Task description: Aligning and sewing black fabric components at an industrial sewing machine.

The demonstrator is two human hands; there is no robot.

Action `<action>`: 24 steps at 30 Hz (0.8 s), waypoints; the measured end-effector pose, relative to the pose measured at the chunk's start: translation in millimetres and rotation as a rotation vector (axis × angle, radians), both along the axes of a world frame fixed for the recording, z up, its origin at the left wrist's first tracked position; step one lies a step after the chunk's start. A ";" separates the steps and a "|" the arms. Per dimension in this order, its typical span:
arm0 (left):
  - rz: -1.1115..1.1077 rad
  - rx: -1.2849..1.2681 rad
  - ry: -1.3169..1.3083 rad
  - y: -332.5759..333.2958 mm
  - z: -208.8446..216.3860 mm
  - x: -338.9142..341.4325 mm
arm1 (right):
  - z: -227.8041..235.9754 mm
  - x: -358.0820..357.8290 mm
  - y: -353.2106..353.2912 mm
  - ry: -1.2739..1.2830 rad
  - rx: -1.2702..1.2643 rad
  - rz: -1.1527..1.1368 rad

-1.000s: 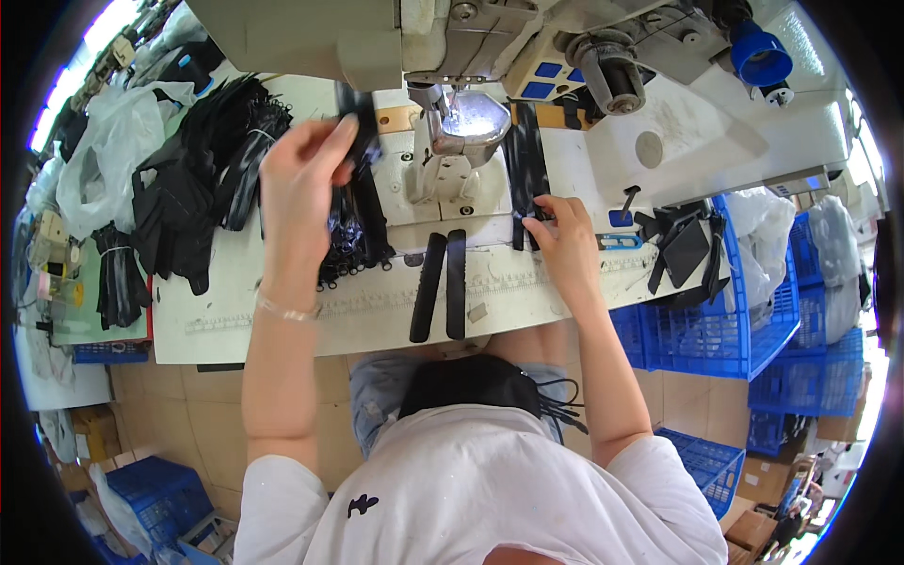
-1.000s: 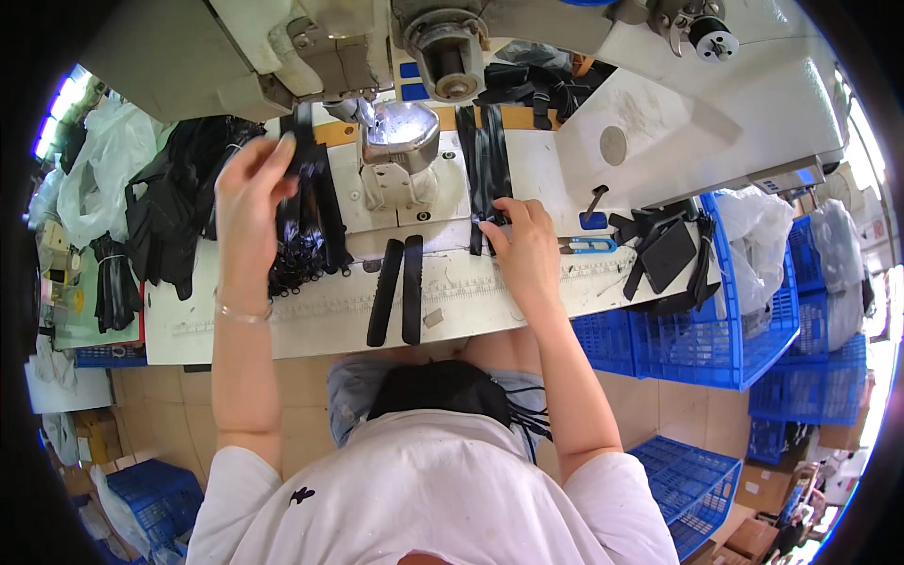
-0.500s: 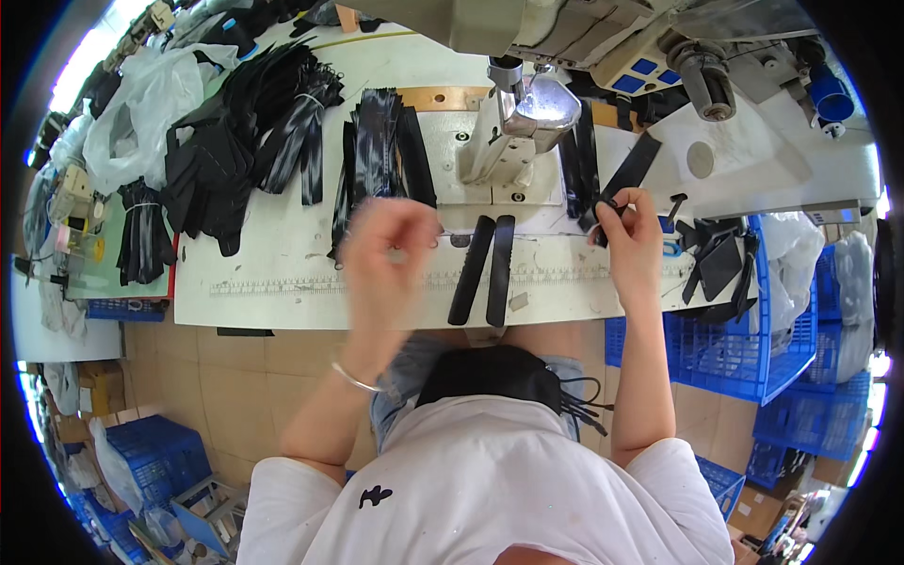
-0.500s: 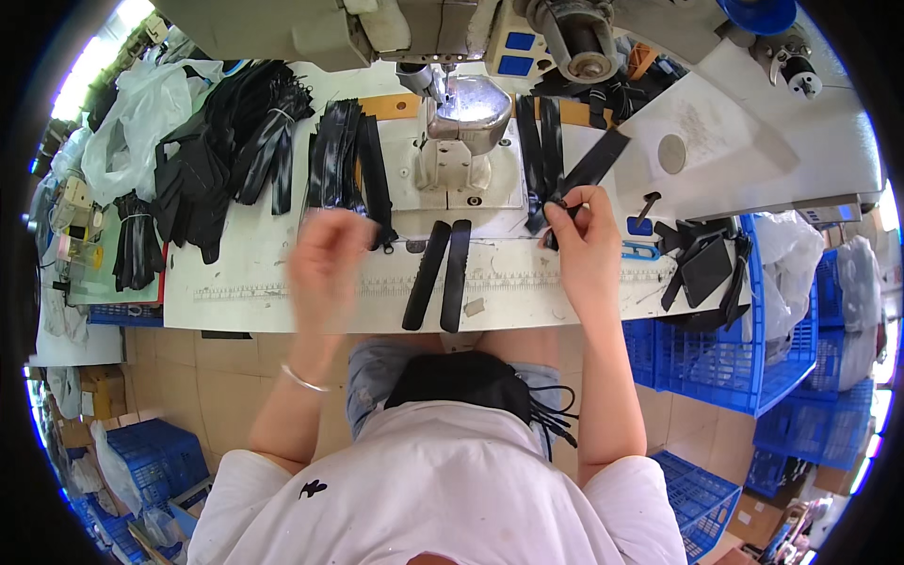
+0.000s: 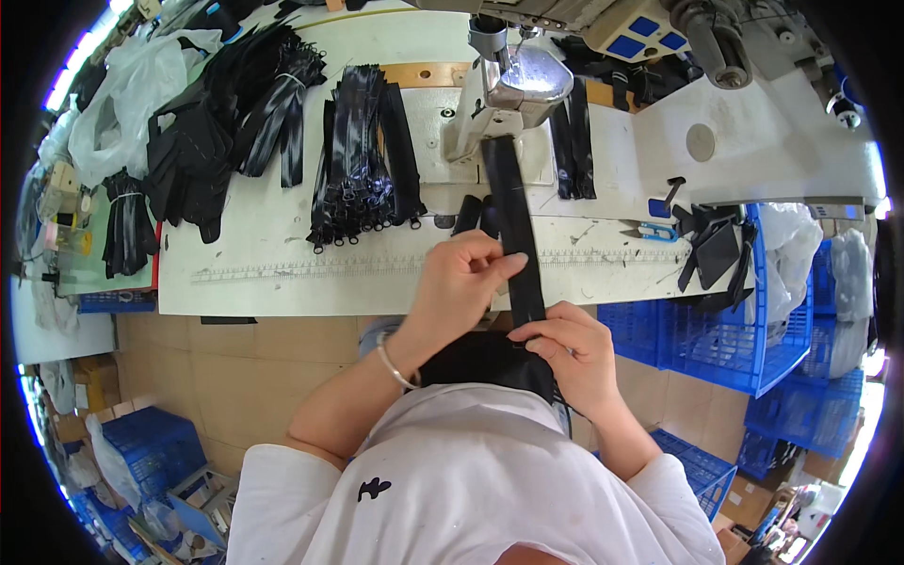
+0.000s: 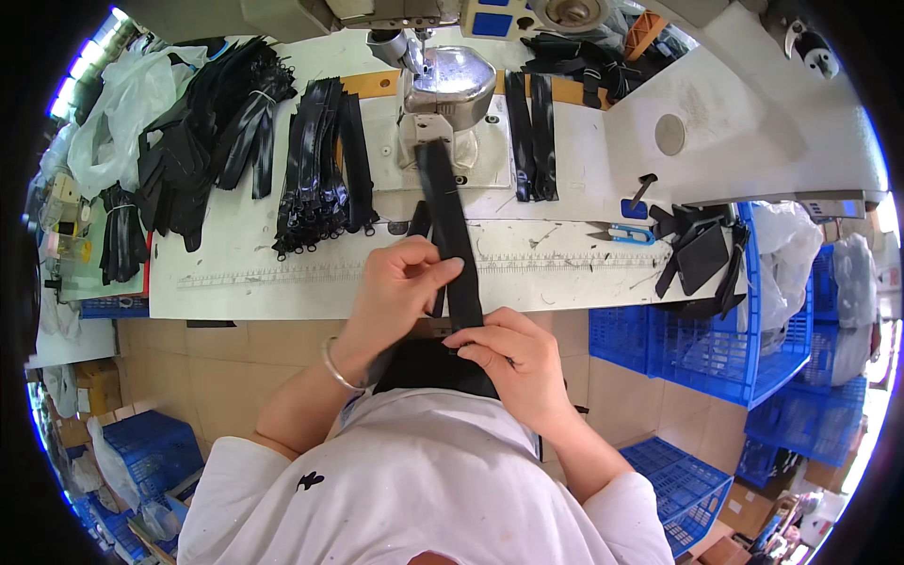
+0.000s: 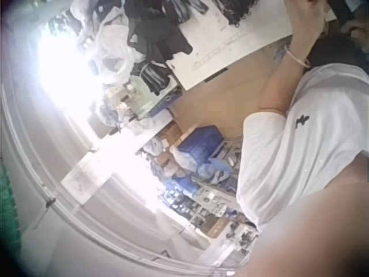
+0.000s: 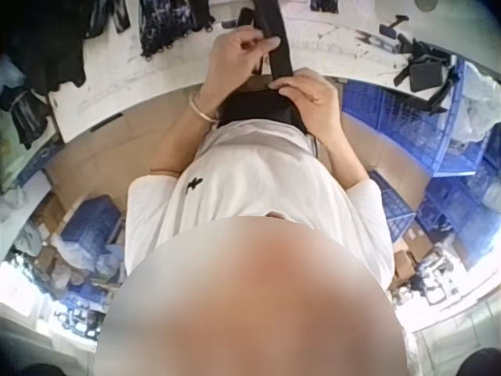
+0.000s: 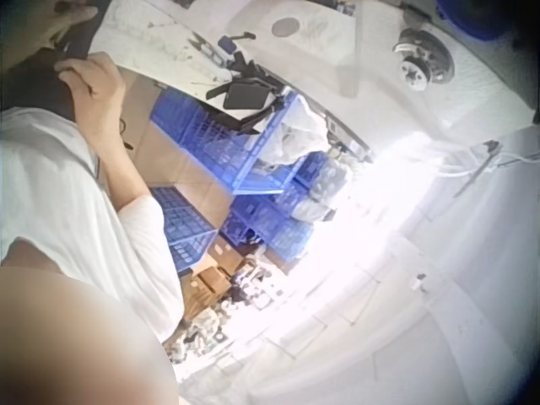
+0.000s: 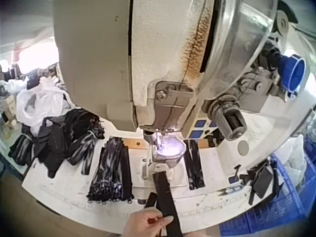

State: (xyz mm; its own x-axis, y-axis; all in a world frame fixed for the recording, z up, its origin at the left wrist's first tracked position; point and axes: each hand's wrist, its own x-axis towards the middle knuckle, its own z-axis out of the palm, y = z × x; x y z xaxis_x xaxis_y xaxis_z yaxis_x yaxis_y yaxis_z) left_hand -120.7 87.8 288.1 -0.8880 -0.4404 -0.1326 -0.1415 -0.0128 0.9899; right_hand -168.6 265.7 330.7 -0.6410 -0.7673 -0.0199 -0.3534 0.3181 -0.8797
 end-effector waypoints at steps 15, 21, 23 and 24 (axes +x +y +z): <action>-0.043 -0.184 -0.211 -41.8 -6.3 43.3 | -23.5 -25.4 -9.5 -0.604 -0.056 -0.199; -0.031 0.748 -0.087 -41.8 -13.6 50.0 | -7.2 -24.4 -47.8 -0.558 -0.052 -0.155; -0.047 0.783 -0.020 -35.2 -13.0 46.4 | 3.3 -22.5 -60.0 -0.494 -0.130 -0.073; -0.018 0.759 -0.002 -33.1 -9.9 44.4 | 7.8 -22.5 -63.7 -0.466 -0.108 -0.061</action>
